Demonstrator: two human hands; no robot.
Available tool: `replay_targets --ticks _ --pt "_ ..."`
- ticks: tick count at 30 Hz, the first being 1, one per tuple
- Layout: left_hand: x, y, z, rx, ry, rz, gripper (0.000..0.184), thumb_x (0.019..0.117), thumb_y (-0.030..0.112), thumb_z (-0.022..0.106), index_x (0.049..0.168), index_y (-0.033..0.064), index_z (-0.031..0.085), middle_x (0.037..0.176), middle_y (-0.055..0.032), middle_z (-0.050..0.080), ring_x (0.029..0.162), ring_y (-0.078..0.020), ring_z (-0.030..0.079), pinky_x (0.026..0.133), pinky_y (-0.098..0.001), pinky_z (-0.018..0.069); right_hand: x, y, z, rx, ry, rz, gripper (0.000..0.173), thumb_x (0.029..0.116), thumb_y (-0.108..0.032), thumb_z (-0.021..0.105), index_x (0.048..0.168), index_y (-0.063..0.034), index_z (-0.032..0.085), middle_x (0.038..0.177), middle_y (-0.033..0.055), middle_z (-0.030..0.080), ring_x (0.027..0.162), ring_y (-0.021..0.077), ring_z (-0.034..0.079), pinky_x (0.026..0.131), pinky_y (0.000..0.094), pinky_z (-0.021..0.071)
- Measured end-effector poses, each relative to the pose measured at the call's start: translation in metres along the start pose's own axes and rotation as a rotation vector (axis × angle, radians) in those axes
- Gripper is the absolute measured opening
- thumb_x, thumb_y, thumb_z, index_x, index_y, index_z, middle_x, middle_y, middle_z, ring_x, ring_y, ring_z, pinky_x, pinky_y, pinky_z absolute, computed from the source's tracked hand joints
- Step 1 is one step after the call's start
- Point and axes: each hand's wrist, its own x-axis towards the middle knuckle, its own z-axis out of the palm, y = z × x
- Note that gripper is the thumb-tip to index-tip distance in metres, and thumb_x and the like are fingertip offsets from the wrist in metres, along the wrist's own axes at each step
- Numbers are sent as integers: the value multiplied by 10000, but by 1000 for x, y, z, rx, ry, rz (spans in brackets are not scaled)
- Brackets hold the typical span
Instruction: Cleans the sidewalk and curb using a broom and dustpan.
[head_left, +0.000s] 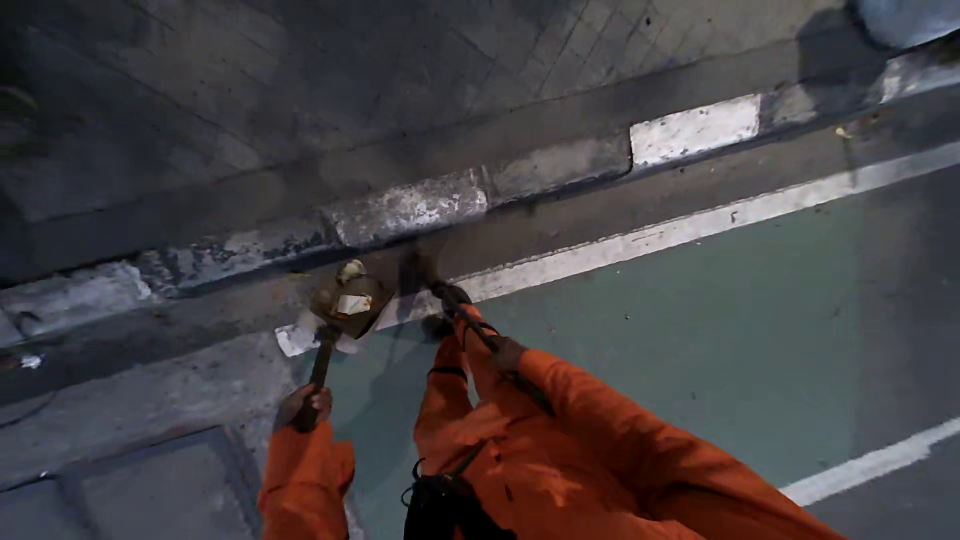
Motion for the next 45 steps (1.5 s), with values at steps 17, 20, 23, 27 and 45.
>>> replay_targets --ticks 17,20,23,27,45 --pt "-17 103 -110 -134 -110 -38 306 1064 206 283 954 32 509 627 -27 532 401 -46 513 357 -143 446 52 -105 117 -202 198 29 800 963 -185 640 1627 -144 195 1391 286 564 1236 456 592 1025 630 470" --pt "-27 124 -199 -200 -264 -125 339 1054 207 274 967 7 533 659 -47 567 436 -64 560 389 -153 485 -18 -48 142 -94 166 82 729 963 -98 631 1601 -253 314 1192 262 640 898 399 669 763 587 550" --pt "-54 149 -250 -203 -289 -93 334 1055 186 272 988 -1 540 677 -53 588 432 -61 565 381 -150 482 -35 -53 207 85 289 182 742 958 -100 626 1612 -231 301 1208 262 643 880 395 683 759 576 565" --pt "-79 193 -293 -136 -274 -29 330 1049 191 275 992 17 550 687 -49 598 451 -59 580 402 -151 496 41 -129 234 327 409 170 699 989 -108 576 1609 -159 258 1281 262 605 965 382 676 820 551 561" --pt "-45 272 -241 242 189 63 296 1089 231 271 915 85 461 558 4 448 352 -32 423 308 -143 354 65 -188 235 194 345 192 758 945 -83 629 1601 -130 251 1403 256 561 1240 406 600 1021 581 483"
